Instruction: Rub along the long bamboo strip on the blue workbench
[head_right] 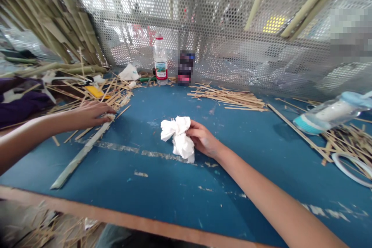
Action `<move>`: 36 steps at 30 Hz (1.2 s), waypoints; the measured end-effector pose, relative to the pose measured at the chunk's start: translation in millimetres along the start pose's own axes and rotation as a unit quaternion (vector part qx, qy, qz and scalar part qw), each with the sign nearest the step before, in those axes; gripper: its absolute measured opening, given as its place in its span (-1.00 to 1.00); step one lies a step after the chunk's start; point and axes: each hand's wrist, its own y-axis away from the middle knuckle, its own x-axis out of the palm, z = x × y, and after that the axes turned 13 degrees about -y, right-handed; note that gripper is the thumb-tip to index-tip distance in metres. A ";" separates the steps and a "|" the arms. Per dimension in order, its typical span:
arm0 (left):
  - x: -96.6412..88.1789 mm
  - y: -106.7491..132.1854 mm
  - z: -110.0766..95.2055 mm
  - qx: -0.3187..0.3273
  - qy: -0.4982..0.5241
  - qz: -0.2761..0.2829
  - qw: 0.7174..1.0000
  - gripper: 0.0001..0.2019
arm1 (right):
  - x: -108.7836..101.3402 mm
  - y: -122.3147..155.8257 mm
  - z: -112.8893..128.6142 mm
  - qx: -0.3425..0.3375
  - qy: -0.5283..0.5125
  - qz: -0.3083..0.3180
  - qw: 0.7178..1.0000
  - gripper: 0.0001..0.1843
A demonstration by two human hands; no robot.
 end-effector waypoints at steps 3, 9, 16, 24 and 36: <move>2.2 0.8 -4.0 0.011 -0.030 -0.027 0.999 -0.62 | -0.2 0.3 -0.3 -0.005 0.009 0.000 1.000 -0.63; -0.1 3.7 -7.1 0.012 -0.019 -0.050 0.998 -0.68 | -0.7 1.4 -0.7 -0.006 0.012 0.000 1.000 -0.63; -1.2 9.4 -19.8 0.007 -0.016 -0.082 0.996 -0.68 | 2.0 2.4 0.5 -0.001 -0.001 -0.025 1.000 -0.60; -3.7 38.0 -16.4 0.005 -0.023 -0.120 0.992 -0.64 | 1.2 2.4 0.2 -0.014 0.014 -0.001 1.000 -0.65; -33.6 116.6 -57.6 -0.058 0.075 -0.152 0.984 -0.69 | -1.3 3.0 0.3 0.007 0.012 -0.006 1.000 -0.63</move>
